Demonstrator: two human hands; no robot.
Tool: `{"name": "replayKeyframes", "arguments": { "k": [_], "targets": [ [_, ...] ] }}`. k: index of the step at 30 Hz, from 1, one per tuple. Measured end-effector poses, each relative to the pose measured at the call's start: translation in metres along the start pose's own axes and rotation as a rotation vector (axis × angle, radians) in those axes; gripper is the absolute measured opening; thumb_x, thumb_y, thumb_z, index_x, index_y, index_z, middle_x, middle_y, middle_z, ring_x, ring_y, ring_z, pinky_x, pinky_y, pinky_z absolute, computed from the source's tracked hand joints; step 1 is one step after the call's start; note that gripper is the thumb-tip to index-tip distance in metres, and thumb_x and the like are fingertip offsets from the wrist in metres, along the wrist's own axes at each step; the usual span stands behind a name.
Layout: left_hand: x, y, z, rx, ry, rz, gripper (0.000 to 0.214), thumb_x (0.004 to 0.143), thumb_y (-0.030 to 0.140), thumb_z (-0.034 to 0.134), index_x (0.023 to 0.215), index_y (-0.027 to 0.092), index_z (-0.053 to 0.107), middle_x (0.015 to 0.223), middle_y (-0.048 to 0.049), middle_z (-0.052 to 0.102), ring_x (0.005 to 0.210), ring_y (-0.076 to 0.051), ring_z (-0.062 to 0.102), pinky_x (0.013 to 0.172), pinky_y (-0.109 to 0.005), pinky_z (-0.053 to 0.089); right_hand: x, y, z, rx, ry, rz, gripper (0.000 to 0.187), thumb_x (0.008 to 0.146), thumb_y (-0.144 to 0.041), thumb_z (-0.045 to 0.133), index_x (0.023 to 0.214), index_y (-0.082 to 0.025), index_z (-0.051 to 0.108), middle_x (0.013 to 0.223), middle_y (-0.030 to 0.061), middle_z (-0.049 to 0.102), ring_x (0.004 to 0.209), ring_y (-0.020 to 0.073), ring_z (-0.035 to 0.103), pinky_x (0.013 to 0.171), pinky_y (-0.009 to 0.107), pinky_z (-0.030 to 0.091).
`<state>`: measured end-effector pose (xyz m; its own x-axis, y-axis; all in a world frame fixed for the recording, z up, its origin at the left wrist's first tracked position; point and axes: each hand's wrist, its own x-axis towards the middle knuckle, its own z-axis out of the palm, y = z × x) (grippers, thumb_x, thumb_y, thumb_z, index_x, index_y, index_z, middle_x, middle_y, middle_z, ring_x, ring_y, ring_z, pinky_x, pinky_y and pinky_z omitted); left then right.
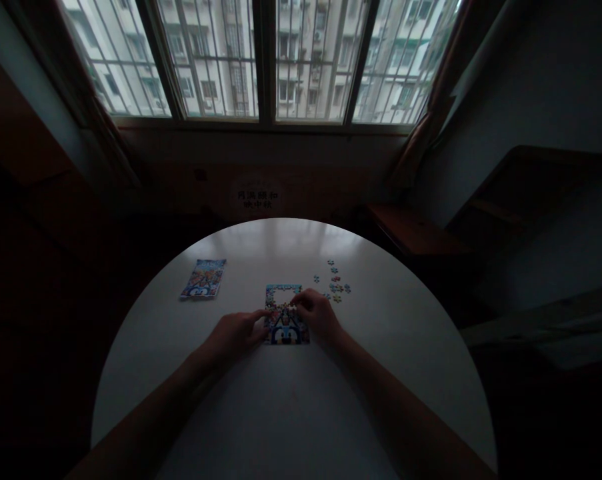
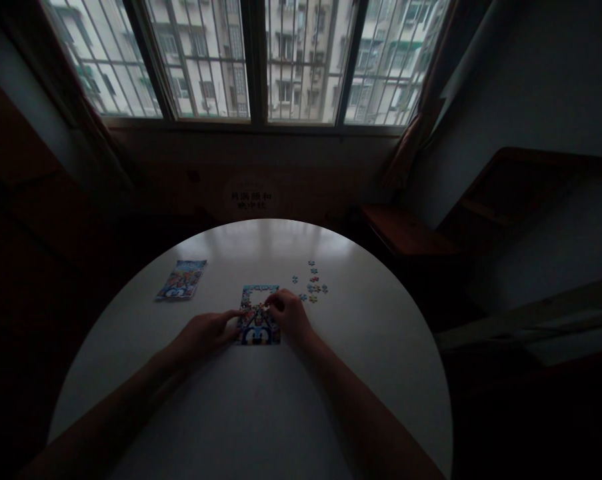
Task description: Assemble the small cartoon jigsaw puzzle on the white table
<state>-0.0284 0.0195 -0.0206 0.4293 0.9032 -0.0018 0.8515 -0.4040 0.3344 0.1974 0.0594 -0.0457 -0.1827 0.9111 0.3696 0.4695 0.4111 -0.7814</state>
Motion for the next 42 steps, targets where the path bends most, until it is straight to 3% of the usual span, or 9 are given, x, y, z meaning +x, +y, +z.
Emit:
{"name": "replayKeyframes", "arguments": {
  "k": [17,23,29,37,42],
  "targets": [
    [0.0,0.001,-0.002,0.041,-0.022,-0.011,0.04,0.086,0.042,0.047,0.124,0.033,0.054,0.069,0.0006,0.064,0.059,-0.014,0.057,0.055,-0.022,0.034,0.0,0.0,0.002,0.0,-0.034,-0.019,0.017,0.07,-0.006,0.055,0.075,-0.017,0.068,0.071,0.0005,0.062,0.066,0.0112,0.055,0.063,0.022,0.042],
    [-0.001,0.003,-0.005,0.051,-0.031,-0.012,0.04,0.086,0.042,0.046,0.124,0.032,0.054,0.068,0.001,0.063,0.058,-0.014,0.056,0.054,-0.021,0.033,-0.001,-0.001,0.002,0.001,0.015,-0.007,0.017,0.072,-0.008,0.055,0.076,-0.017,0.068,0.073,0.0012,0.061,0.065,0.0115,0.054,0.063,0.023,0.043],
    [-0.002,0.003,-0.005,0.027,-0.012,0.011,0.04,0.086,0.041,0.047,0.123,0.031,0.055,0.067,0.0013,0.062,0.057,-0.013,0.055,0.054,-0.021,0.034,-0.002,-0.003,-0.005,-0.016,0.018,-0.114,0.02,0.072,-0.006,0.053,0.078,-0.017,0.069,0.076,0.0027,0.06,0.071,0.013,0.055,0.066,0.024,0.044],
    [-0.001,0.001,-0.003,0.012,-0.005,0.002,0.041,0.085,0.041,0.048,0.124,0.03,0.055,0.065,0.0013,0.061,0.056,-0.014,0.055,0.054,-0.022,0.033,-0.001,0.005,-0.002,0.068,0.042,0.033,0.015,0.074,-0.017,0.056,0.079,-0.017,0.07,0.074,0.003,0.067,0.057,0.01,0.054,0.057,0.022,0.044],
    [-0.002,0.002,-0.003,0.026,-0.005,0.001,0.04,0.086,0.041,0.047,0.124,0.031,0.055,0.066,0.0016,0.062,0.056,-0.013,0.055,0.054,-0.022,0.032,0.001,0.008,-0.004,0.182,0.056,0.126,0.015,0.071,-0.02,0.059,0.079,-0.017,0.07,0.074,0.0038,0.069,0.061,0.0126,0.058,0.058,0.025,0.046]
  ]
}}
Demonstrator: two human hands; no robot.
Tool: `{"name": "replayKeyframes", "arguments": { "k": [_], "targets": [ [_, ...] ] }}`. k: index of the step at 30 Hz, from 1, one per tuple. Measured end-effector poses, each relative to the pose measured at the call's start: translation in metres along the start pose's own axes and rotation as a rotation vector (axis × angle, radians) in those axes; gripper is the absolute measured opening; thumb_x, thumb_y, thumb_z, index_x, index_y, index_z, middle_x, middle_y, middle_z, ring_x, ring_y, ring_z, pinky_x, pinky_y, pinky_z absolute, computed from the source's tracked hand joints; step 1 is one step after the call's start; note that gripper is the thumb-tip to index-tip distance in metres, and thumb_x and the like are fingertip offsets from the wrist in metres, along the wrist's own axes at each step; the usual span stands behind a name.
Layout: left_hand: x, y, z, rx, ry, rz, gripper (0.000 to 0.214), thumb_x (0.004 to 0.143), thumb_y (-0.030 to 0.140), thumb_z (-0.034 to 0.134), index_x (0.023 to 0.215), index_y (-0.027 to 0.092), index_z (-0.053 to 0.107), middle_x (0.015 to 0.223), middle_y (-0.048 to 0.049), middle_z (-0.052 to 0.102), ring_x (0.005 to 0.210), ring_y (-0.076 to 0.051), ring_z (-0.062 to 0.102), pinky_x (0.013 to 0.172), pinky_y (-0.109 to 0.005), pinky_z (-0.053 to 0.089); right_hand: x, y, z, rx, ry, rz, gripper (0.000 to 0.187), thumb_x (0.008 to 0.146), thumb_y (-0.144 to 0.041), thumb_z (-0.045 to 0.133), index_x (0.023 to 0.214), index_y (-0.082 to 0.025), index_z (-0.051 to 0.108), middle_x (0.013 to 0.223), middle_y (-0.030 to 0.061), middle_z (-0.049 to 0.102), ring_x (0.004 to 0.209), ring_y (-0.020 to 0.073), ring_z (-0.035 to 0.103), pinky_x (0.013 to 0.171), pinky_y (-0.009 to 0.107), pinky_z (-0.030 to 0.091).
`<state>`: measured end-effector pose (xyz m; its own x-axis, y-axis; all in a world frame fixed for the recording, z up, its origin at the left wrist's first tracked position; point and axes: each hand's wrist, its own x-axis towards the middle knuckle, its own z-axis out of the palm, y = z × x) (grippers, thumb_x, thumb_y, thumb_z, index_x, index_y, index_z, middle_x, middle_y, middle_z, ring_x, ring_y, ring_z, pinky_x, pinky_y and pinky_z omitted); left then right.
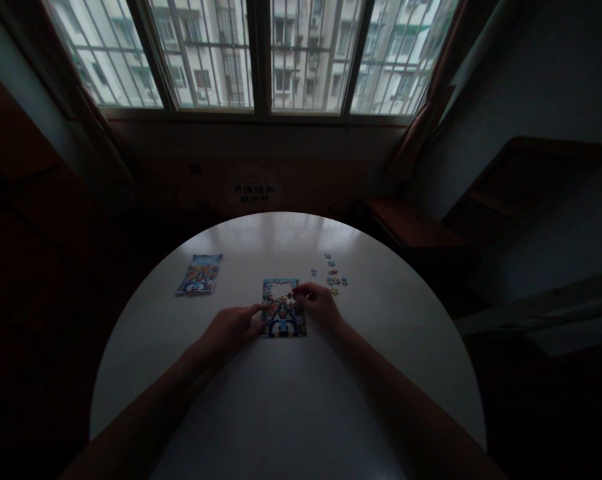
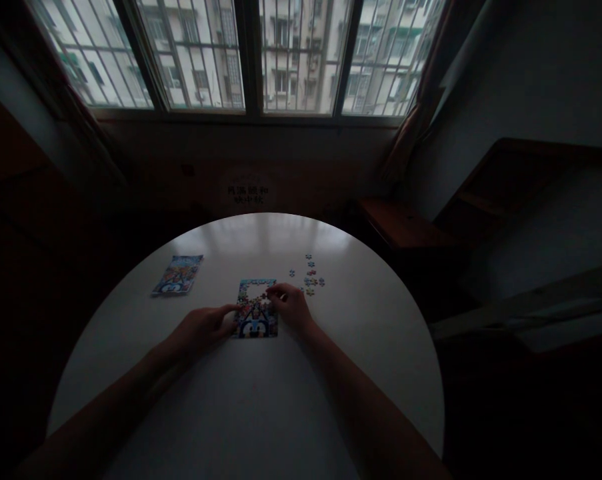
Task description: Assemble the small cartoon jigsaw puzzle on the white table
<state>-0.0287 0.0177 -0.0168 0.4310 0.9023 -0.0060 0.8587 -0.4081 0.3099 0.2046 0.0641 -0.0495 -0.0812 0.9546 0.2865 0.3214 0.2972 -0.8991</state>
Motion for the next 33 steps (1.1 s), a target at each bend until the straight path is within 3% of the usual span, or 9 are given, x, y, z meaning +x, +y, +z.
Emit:
{"name": "replayKeyframes", "arguments": {
  "k": [5,8,15,18,25,33],
  "targets": [
    [0.0,0.0,-0.001,0.004,-0.003,0.003,0.04,0.086,0.04,0.047,0.124,0.03,0.055,0.066,0.0012,0.063,0.056,-0.013,0.054,0.053,-0.021,0.031,-0.003,-0.004,0.005,0.369,0.018,0.054,0.016,0.067,-0.029,0.066,0.077,-0.017,0.069,0.071,0.0028,0.069,0.064,0.0143,0.061,0.061,0.027,0.05],
    [0.0,-0.001,0.0,-0.002,-0.003,0.002,0.041,0.086,0.04,0.048,0.124,0.03,0.055,0.067,0.0011,0.063,0.057,-0.013,0.055,0.054,-0.021,0.032,-0.005,-0.006,0.011,0.481,0.012,0.098,0.013,0.065,-0.028,0.066,0.073,-0.017,0.068,0.066,0.0012,0.067,0.06,0.0133,0.06,0.06,0.027,0.05],
    [-0.001,0.0,0.0,-0.018,0.012,0.012,0.041,0.086,0.041,0.048,0.124,0.031,0.054,0.066,0.0018,0.061,0.057,-0.013,0.055,0.054,-0.022,0.033,-0.004,-0.011,0.009,0.483,0.049,0.138,0.01,0.062,-0.021,0.062,0.07,-0.017,0.066,0.065,0.001,0.066,0.059,0.0119,0.058,0.059,0.025,0.049],
    [0.001,0.001,0.001,-0.038,0.074,-0.015,0.04,0.085,0.043,0.049,0.121,0.028,0.056,0.062,0.0027,0.058,0.054,-0.012,0.053,0.052,-0.021,0.032,-0.01,-0.019,0.012,0.479,-0.005,0.139,0.01,0.063,-0.021,0.063,0.072,-0.017,0.066,0.066,0.0007,0.066,0.062,0.0124,0.059,0.061,0.026,0.049],
    [0.001,0.01,0.005,-0.435,0.303,0.024,0.03,0.083,0.042,0.056,0.096,0.017,0.064,0.052,0.0068,0.044,0.046,-0.007,0.039,0.048,-0.019,0.03,-0.024,-0.03,0.029,0.528,-0.179,0.133,0.013,0.064,-0.025,0.07,0.074,-0.018,0.065,0.065,-0.0007,0.066,0.057,0.0103,0.058,0.058,0.024,0.049],
    [0.002,0.008,0.006,-0.552,0.358,0.063,0.021,0.079,0.036,0.062,0.082,0.015,0.066,0.058,0.0041,0.049,0.05,-0.006,0.039,0.048,-0.018,0.033,-0.024,-0.029,0.03,0.551,-0.157,0.162,0.022,0.061,-0.033,0.075,0.074,-0.018,0.065,0.068,0.0001,0.068,0.057,0.0113,0.061,0.058,0.026,0.052]
  ]
}}
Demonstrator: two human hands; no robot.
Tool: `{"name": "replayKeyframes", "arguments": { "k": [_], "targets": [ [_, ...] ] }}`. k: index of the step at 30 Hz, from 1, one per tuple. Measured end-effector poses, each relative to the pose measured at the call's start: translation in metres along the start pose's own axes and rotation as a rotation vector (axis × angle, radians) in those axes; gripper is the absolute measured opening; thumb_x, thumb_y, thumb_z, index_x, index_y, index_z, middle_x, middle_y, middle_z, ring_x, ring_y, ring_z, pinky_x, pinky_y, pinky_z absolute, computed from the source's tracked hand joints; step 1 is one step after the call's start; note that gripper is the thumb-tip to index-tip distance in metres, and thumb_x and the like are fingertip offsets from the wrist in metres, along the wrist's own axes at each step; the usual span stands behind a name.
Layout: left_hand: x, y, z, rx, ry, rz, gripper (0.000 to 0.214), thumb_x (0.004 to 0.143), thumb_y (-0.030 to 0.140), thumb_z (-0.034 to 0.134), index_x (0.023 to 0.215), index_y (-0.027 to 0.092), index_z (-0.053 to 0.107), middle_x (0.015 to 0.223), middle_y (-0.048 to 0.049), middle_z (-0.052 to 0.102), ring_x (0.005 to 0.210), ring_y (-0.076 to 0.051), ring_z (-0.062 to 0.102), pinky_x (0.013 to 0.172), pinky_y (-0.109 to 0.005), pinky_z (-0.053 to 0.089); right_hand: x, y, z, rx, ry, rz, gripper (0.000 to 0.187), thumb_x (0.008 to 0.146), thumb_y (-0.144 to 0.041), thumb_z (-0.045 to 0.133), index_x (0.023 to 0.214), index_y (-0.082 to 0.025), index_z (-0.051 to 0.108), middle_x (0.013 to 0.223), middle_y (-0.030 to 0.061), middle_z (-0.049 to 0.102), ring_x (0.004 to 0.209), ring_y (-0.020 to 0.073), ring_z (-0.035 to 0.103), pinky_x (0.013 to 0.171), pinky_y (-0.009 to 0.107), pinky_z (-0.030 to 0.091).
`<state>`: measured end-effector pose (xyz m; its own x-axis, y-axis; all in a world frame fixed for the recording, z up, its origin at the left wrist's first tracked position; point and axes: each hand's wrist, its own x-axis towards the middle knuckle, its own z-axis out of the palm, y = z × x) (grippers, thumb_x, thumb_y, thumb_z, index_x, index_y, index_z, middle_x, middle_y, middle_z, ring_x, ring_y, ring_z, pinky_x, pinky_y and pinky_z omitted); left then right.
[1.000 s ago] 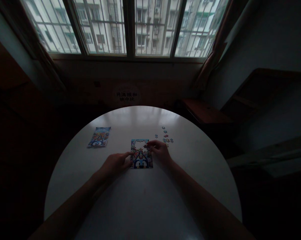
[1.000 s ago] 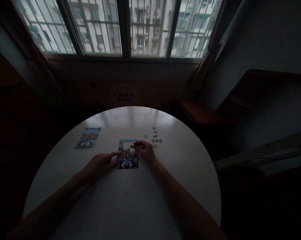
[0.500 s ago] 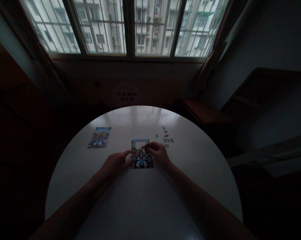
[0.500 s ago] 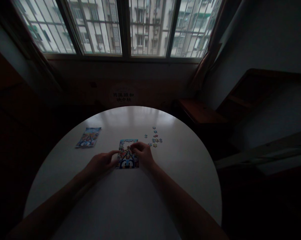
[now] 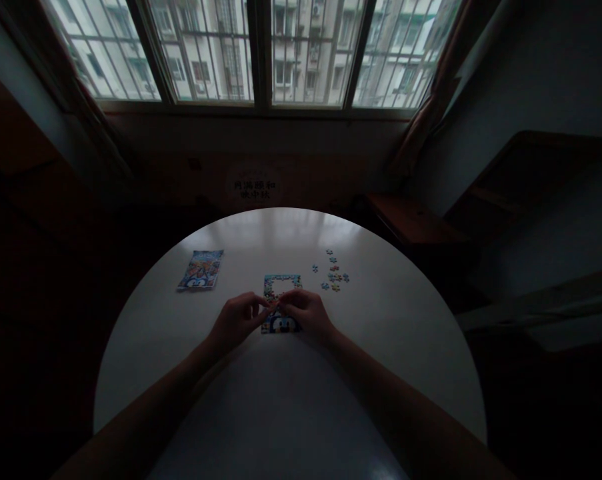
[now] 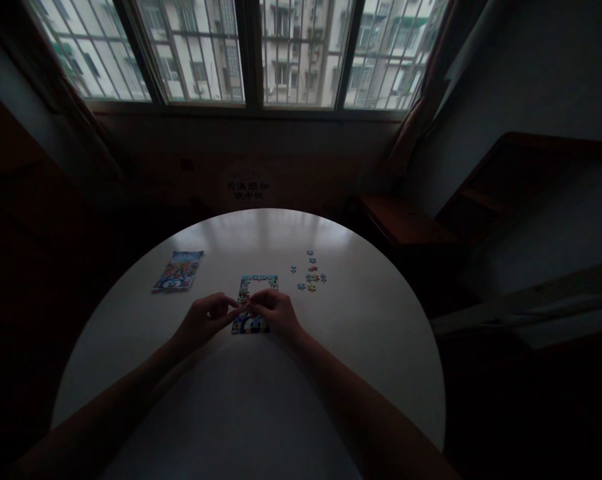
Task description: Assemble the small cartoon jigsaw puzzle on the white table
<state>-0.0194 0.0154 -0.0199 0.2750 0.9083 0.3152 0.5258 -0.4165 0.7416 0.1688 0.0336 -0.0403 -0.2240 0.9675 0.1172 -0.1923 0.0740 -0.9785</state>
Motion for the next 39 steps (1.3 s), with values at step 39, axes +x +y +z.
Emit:
{"name": "replayKeyframes", "arguments": {
  "k": [39],
  "targets": [
    [0.005,-0.002,-0.003,-0.146,0.146,-0.145,0.024,0.077,0.038,0.065,0.074,0.015,0.067,0.054,0.0044,0.051,0.043,-0.006,0.042,0.04,-0.017,0.033,0.003,-0.017,-0.021,-0.107,0.003,0.058,0.031,0.07,-0.039,0.068,0.085,-0.012,0.073,0.044,-0.0054,0.045,0.039,0.0044,0.032,0.038,0.019,0.024]
  ]
}}
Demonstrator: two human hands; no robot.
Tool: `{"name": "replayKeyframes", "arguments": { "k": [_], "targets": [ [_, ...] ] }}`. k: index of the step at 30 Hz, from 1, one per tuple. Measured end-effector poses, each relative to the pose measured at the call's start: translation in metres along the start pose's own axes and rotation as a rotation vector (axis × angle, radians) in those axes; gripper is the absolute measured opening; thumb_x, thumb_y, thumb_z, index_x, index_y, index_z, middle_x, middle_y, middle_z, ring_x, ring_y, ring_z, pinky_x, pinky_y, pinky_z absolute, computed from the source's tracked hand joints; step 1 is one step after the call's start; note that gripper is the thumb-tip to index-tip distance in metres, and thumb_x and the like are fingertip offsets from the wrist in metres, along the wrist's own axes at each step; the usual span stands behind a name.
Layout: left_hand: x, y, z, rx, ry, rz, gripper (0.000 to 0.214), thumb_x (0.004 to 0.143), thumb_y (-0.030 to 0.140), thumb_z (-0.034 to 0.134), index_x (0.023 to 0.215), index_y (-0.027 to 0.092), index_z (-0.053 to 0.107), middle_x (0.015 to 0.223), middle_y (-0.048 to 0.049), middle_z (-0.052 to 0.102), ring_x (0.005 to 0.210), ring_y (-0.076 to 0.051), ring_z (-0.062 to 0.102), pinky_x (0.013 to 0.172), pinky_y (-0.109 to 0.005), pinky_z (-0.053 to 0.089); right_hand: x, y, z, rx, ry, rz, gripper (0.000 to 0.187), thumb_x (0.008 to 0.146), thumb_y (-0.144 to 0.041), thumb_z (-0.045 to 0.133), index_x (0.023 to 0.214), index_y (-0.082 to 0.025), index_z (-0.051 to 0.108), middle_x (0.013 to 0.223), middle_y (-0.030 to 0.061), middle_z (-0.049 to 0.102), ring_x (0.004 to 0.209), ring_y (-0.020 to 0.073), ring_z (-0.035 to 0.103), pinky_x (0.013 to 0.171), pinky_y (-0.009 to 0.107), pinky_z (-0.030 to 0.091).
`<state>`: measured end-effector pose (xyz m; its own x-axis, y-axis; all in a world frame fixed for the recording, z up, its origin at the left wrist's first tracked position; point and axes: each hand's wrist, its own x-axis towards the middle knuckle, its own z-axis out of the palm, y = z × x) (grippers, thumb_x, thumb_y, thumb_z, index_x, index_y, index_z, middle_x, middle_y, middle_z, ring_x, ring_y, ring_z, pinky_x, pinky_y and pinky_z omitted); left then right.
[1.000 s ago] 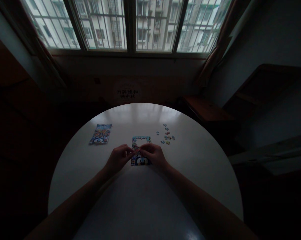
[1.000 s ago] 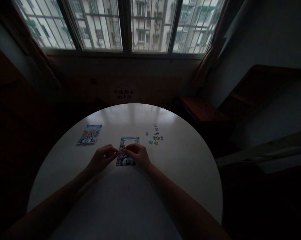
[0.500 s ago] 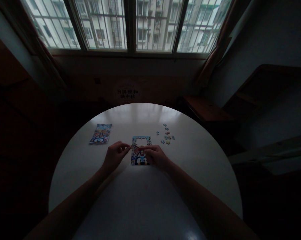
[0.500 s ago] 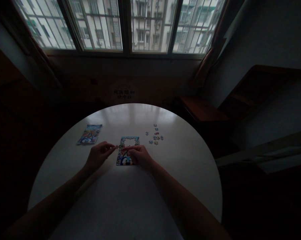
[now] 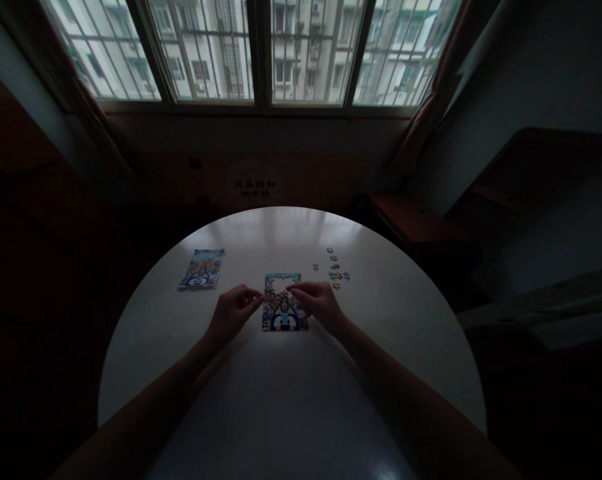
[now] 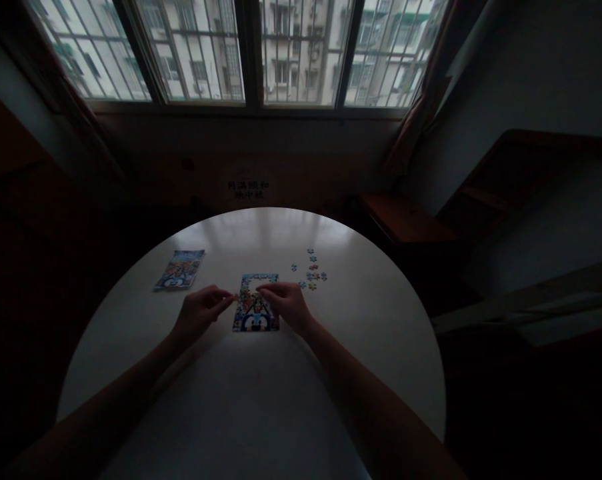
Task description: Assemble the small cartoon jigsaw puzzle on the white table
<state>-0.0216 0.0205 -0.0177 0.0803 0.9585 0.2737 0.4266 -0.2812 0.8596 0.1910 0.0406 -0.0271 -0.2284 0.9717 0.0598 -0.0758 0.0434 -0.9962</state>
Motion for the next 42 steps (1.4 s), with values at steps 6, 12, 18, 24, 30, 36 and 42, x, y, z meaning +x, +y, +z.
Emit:
{"name": "replayKeyframes", "arguments": {
  "k": [6,12,18,24,30,36,42],
  "targets": [
    [-0.002,-0.002,0.004,-0.035,-0.039,0.001,0.023,0.076,0.037,0.066,0.074,0.014,0.066,0.056,0.0042,0.05,0.045,-0.005,0.042,0.041,-0.016,0.033,0.0,0.017,0.006,-0.272,0.031,-0.141,0.032,0.07,-0.042,0.067,0.081,-0.013,0.074,0.048,-0.0022,0.052,0.044,0.006,0.034,0.042,0.02,0.025],
    [-0.004,-0.003,0.009,-0.027,-0.062,0.0,0.022,0.075,0.036,0.066,0.074,0.014,0.067,0.053,0.0047,0.048,0.046,-0.006,0.041,0.041,-0.017,0.033,-0.001,0.02,0.007,-0.333,-0.03,-0.165,0.031,0.072,-0.041,0.066,0.081,-0.013,0.073,0.052,-0.001,0.054,0.046,0.0061,0.034,0.044,0.019,0.025],
    [-0.005,-0.005,0.013,-0.083,-0.065,-0.034,0.024,0.073,0.037,0.068,0.072,0.014,0.066,0.051,0.0051,0.047,0.045,-0.006,0.04,0.041,-0.017,0.03,-0.002,0.019,0.006,-0.361,-0.046,-0.172,0.029,0.072,-0.04,0.066,0.078,-0.013,0.073,0.046,-0.0047,0.043,0.045,0.0059,0.029,0.043,0.02,0.021],
    [-0.005,-0.009,0.014,-0.142,-0.075,-0.069,0.027,0.073,0.04,0.068,0.074,0.014,0.066,0.05,0.006,0.046,0.043,-0.006,0.038,0.04,-0.017,0.029,-0.002,0.019,0.007,-0.373,-0.052,-0.182,0.03,0.071,-0.041,0.066,0.081,-0.013,0.072,0.047,-0.0053,0.041,0.045,0.006,0.029,0.043,0.02,0.021],
    [-0.005,-0.01,0.015,-0.129,-0.049,-0.057,0.03,0.072,0.044,0.068,0.075,0.014,0.066,0.05,0.0056,0.047,0.044,-0.006,0.038,0.041,-0.017,0.029,-0.003,0.018,0.008,-0.392,-0.034,-0.213,0.027,0.072,-0.038,0.066,0.079,-0.013,0.072,0.049,-0.0044,0.044,0.047,0.0063,0.031,0.044,0.019,0.023],
    [-0.005,-0.007,0.014,-0.081,-0.071,-0.061,0.028,0.073,0.042,0.067,0.075,0.014,0.065,0.052,0.005,0.048,0.045,-0.006,0.04,0.042,-0.017,0.031,-0.002,0.02,0.008,-0.412,-0.008,-0.213,0.026,0.073,-0.037,0.064,0.08,-0.013,0.072,0.049,-0.0045,0.043,0.048,0.0068,0.031,0.045,0.019,0.024],
    [-0.004,-0.012,0.015,-0.073,-0.085,-0.008,0.023,0.074,0.038,0.066,0.077,0.015,0.065,0.054,0.006,0.047,0.044,-0.005,0.04,0.042,-0.017,0.031,-0.002,0.021,0.008,-0.449,0.012,-0.212,0.025,0.075,-0.036,0.063,0.082,-0.014,0.072,0.05,-0.0053,0.04,0.049,0.0069,0.031,0.045,0.018,0.024]
  ]
}}
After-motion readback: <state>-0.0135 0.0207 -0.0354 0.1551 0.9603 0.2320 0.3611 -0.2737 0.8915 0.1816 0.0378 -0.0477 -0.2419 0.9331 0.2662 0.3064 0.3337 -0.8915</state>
